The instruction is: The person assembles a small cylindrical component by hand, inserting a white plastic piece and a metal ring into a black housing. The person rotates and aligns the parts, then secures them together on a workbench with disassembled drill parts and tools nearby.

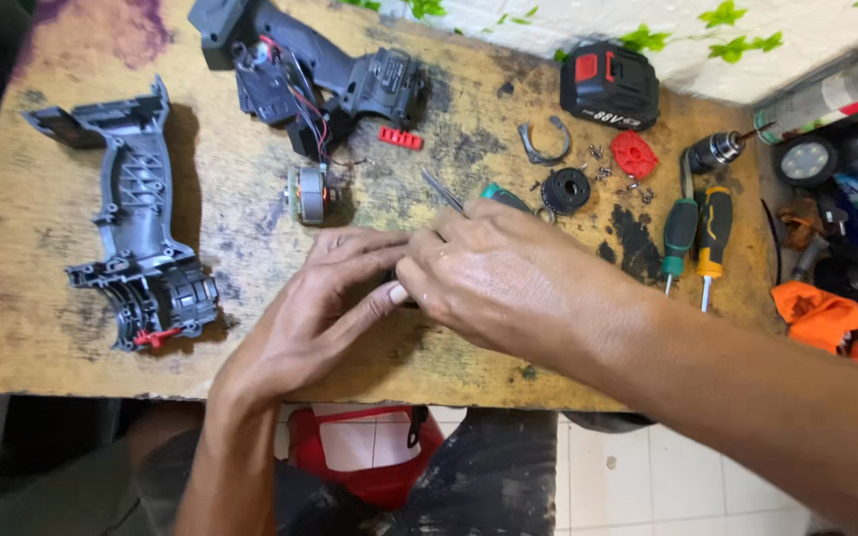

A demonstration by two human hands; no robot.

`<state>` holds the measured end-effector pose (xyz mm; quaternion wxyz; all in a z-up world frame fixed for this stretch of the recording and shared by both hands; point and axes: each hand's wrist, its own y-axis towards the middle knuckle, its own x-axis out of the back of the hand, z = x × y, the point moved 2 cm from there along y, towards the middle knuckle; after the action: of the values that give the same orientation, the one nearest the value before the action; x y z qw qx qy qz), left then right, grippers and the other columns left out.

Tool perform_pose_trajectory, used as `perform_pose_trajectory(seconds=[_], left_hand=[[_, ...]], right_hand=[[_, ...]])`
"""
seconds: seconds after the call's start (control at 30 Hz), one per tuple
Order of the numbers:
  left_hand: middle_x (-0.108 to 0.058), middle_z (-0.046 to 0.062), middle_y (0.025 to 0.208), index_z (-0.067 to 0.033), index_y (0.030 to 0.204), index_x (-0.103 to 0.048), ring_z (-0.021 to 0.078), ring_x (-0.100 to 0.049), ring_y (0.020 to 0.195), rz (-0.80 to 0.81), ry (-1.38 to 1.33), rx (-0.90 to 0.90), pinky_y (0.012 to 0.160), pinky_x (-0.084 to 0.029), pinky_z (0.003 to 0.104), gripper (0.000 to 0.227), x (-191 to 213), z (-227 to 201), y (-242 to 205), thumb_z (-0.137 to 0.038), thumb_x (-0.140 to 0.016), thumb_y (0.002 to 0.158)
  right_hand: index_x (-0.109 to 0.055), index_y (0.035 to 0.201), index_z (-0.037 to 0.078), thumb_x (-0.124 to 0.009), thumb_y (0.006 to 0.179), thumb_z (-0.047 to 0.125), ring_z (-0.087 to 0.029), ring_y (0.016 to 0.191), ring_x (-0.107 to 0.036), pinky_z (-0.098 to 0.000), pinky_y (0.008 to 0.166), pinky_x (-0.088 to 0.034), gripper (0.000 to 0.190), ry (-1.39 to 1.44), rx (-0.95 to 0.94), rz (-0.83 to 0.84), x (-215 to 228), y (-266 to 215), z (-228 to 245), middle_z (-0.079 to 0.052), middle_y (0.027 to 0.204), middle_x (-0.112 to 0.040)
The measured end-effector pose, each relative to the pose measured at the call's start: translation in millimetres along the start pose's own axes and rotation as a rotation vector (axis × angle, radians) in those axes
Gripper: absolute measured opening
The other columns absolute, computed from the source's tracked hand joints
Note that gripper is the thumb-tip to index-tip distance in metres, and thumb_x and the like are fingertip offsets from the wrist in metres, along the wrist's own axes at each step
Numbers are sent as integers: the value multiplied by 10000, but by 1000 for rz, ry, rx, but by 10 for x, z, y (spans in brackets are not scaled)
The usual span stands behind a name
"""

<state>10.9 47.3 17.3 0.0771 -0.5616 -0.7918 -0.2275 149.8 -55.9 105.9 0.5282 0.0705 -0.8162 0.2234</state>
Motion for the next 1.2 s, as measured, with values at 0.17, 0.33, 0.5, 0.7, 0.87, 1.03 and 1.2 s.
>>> perform_pose_trajectory(seconds=[0.17,0.33,0.5,0.7,0.87,1.03,1.2], left_hand=[[-610,156,1397,-53,1362,-617,313,-505,1289,0,68,-39,1085,-389,442,434,-19,42,6,-310,-536,1021],[-626,142,1353,-74,1300,-656,313,-508,1241,-35,71,-32,1048,-408,448,399,-44,62,2,-333,-511,1032],[-631,139,1362,-63,1313,-648,319,-510,1248,-47,89,-53,1066,-408,444,391,-65,97,-12,-304,-550,1022],[-616,138,1381,-61,1358,-622,318,-501,1270,-42,89,-43,1069,-407,467,436,-60,91,-20,-330,-513,1032],[-638,132,1341,-67,1298,-658,309,-526,1231,-63,101,-65,1064,-395,433,378,-66,92,-8,-305,-562,1019],[-625,128,1370,-63,1310,-652,307,-510,1265,-52,87,-49,1069,-416,451,398,-58,78,-10,-315,-536,1025],[-632,124,1366,-61,1287,-661,297,-524,1248,-64,80,-51,1064,-411,432,383,-54,39,-14,-314,-538,1027]], right_hand=[[-602,1198,67,-628,987,180,-254,927,-663,-426,874,-560,241,-108,108,231,-51,25,-52,-148,1041,-688],[-588,895,93,-538,994,82,-299,629,-647,-492,618,-539,111,267,-28,40,-114,89,-87,-77,752,-646],[-587,948,76,-513,1019,131,-381,657,-682,-534,648,-543,116,310,-117,134,-173,90,-58,-120,761,-672],[-629,1265,121,-744,907,248,-260,1015,-714,-448,932,-591,397,-45,94,254,-7,19,-65,-135,1063,-726],[-568,1042,58,-505,1024,83,-370,713,-665,-551,698,-551,71,405,-80,214,-138,93,-137,-131,808,-657],[-564,1279,64,-638,995,94,-251,972,-686,-465,988,-530,295,243,-93,430,15,51,-43,-126,1019,-714],[-560,1149,71,-592,1017,126,-289,910,-663,-460,822,-563,146,149,-22,168,-101,24,-69,-149,1000,-687]])
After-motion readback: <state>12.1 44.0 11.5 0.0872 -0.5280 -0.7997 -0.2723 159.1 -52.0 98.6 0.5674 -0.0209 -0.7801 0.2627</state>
